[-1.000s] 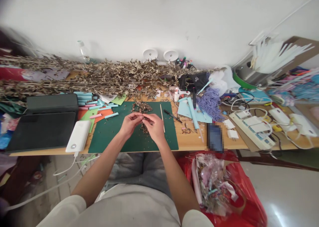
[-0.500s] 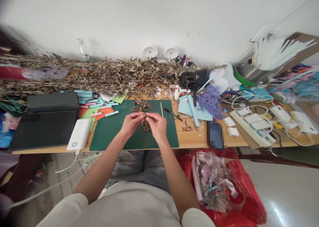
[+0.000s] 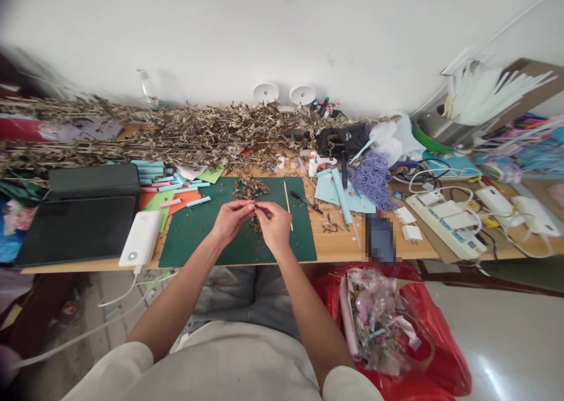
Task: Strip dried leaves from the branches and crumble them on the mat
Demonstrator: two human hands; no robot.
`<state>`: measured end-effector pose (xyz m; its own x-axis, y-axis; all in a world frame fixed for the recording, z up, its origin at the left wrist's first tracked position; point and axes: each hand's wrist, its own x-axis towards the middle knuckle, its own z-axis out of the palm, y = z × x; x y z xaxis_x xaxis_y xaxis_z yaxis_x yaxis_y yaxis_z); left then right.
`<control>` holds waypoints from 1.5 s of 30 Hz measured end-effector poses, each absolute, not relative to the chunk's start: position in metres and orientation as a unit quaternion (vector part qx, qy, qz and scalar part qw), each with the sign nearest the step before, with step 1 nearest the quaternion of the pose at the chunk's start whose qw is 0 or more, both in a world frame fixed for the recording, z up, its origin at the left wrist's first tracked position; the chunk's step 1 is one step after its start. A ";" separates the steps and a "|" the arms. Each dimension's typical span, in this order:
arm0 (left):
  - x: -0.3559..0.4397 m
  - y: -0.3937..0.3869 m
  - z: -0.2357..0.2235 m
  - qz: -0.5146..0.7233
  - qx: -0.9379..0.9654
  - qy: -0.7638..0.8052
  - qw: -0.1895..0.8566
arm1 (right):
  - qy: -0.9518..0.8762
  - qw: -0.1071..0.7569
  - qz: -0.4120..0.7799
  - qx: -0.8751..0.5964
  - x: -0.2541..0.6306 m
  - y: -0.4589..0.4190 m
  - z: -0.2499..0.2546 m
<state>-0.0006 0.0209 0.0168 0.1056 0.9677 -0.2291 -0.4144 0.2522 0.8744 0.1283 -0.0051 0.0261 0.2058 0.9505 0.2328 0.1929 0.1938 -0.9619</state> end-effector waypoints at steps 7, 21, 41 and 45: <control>-0.003 0.020 0.018 0.548 0.473 0.430 0.539 | -0.467 0.572 0.427 -0.522 0.129 -0.005 0.027; 0.001 0.017 0.019 0.522 0.419 0.442 0.598 | -0.517 0.585 0.348 -0.519 0.127 -0.012 0.020; 0.000 0.016 0.007 0.505 0.354 0.417 0.667 | -0.449 0.600 0.383 -0.540 0.134 -0.014 0.018; -0.001 0.016 0.009 0.503 0.374 0.407 0.665 | -0.490 0.588 0.365 -0.530 0.136 -0.013 0.020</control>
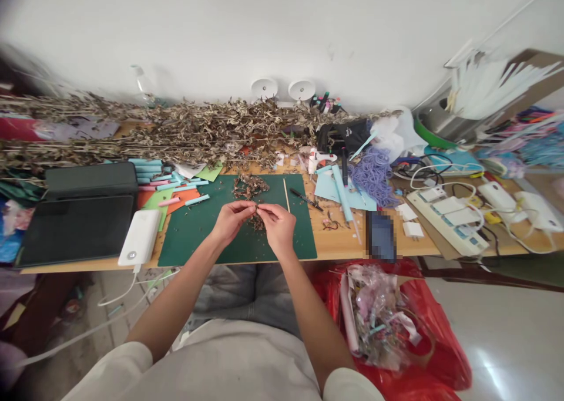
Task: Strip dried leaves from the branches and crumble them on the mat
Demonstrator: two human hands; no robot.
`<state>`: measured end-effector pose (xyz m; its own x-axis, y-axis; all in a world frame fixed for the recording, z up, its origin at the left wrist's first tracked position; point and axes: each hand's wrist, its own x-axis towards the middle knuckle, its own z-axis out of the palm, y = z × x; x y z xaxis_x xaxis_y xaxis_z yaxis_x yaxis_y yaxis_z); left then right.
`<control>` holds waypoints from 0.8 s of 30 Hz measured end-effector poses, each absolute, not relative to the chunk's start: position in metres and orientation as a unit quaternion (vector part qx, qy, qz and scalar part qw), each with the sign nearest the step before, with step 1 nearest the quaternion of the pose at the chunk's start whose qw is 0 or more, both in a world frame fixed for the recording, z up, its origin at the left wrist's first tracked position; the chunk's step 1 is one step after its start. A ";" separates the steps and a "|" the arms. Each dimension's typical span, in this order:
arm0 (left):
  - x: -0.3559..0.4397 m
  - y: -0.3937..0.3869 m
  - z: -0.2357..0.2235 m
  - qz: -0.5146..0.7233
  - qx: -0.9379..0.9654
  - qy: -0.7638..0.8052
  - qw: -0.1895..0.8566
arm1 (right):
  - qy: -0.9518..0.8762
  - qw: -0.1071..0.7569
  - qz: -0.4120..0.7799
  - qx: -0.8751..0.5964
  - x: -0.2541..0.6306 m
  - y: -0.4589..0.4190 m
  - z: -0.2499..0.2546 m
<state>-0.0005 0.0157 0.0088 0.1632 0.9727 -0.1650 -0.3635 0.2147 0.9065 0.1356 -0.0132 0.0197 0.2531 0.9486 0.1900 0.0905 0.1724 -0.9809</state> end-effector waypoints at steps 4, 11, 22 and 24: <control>-0.006 0.018 0.013 0.481 0.421 0.406 0.653 | -0.492 0.561 0.408 -0.526 0.140 -0.010 0.019; -0.004 0.018 0.019 0.460 0.536 0.402 0.583 | -0.515 0.517 0.399 -0.556 0.145 -0.011 0.020; -0.007 0.014 0.025 0.439 0.666 0.398 0.453 | -0.430 0.550 0.439 -0.566 0.148 -0.011 0.016; -0.005 0.011 0.025 0.440 0.672 0.404 0.437 | -0.418 0.559 0.437 -0.567 0.146 -0.011 0.013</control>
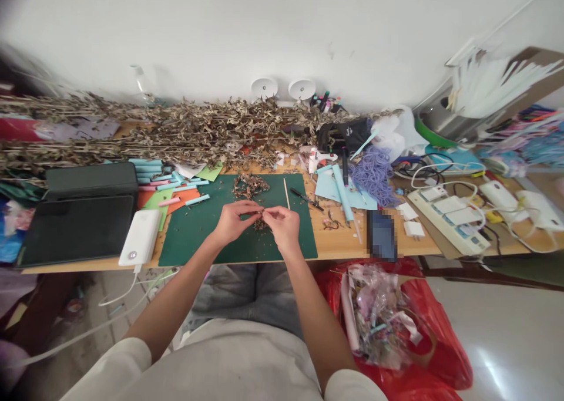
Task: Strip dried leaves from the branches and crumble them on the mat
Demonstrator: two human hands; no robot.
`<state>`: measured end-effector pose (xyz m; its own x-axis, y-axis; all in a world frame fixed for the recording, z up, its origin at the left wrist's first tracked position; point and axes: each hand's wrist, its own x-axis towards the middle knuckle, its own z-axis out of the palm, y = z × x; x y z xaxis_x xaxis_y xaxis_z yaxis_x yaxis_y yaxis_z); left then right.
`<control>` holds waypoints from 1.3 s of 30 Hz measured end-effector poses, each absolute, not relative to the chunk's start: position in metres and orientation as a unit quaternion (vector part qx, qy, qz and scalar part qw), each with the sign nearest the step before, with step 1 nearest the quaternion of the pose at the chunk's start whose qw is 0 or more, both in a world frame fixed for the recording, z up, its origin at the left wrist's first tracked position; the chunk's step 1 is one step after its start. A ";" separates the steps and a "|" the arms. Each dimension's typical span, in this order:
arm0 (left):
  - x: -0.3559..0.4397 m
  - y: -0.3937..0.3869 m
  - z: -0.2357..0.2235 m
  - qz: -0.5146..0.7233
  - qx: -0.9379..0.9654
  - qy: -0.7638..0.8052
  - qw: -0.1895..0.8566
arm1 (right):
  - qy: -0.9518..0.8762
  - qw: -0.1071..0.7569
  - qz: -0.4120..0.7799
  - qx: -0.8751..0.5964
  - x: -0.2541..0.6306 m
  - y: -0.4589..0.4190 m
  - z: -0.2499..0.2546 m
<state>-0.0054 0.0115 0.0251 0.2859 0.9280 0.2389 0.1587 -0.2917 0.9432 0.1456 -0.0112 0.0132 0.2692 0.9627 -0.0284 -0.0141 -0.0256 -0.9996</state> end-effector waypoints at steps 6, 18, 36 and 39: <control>0.007 0.007 0.011 0.491 0.535 0.456 0.515 | -0.335 0.612 0.448 -0.559 0.135 -0.010 0.013; 0.002 0.012 0.008 0.509 0.403 0.446 0.616 | -0.605 0.451 0.273 -0.597 0.156 -0.011 0.009; -0.003 0.016 0.012 0.432 0.557 0.455 0.544 | -0.623 0.478 0.284 -0.550 0.154 -0.014 0.025; 0.001 0.014 0.011 0.439 0.548 0.468 0.536 | -0.612 0.475 0.280 -0.567 0.150 -0.014 0.025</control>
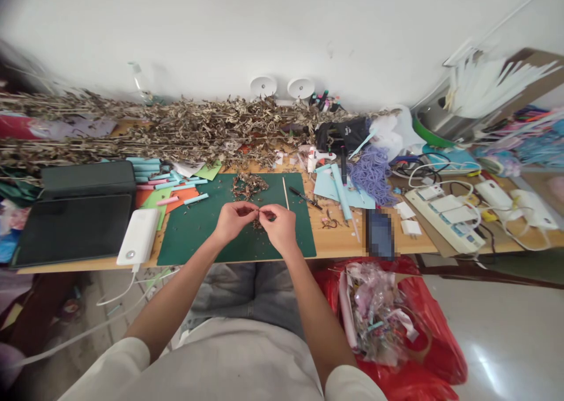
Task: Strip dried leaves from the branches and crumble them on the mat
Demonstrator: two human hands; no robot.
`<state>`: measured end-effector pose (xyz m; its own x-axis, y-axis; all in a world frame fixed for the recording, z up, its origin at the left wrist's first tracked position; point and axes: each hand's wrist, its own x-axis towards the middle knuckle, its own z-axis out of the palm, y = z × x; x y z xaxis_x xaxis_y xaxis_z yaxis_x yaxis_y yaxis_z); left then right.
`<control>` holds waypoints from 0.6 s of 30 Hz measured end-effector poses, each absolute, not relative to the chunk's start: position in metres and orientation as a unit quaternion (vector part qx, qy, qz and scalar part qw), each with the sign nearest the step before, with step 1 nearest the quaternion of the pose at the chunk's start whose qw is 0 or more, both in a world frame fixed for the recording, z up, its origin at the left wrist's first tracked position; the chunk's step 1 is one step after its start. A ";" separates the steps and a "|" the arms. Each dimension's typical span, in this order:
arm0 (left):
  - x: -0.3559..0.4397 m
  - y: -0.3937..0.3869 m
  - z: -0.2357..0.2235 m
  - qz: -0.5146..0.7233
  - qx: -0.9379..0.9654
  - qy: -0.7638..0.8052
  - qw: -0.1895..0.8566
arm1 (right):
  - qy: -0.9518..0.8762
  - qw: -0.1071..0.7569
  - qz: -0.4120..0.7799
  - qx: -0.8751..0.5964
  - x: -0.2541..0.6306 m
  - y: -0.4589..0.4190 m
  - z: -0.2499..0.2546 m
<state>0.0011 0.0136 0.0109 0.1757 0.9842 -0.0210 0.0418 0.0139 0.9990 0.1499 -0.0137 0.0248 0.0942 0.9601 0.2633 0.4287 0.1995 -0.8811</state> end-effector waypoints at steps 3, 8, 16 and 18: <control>0.008 0.012 0.010 0.472 0.500 0.472 0.551 | -0.530 0.520 0.317 -0.590 0.141 -0.012 0.017; 0.009 0.013 0.005 0.512 0.393 0.460 0.609 | -0.407 0.594 0.385 -0.578 0.137 -0.010 0.003; 0.002 0.015 0.004 0.503 0.353 0.425 0.665 | -0.574 0.494 0.293 -0.583 0.153 -0.014 0.013; 0.002 0.016 0.004 0.501 0.355 0.423 0.666 | -0.555 0.505 0.349 -0.561 0.152 -0.012 0.013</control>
<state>0.0022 0.0156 0.0039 0.1397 0.9682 -0.2074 -0.3668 0.2451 0.8974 0.1523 -0.0123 0.0132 0.1403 0.9755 0.1694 0.2709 0.1268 -0.9542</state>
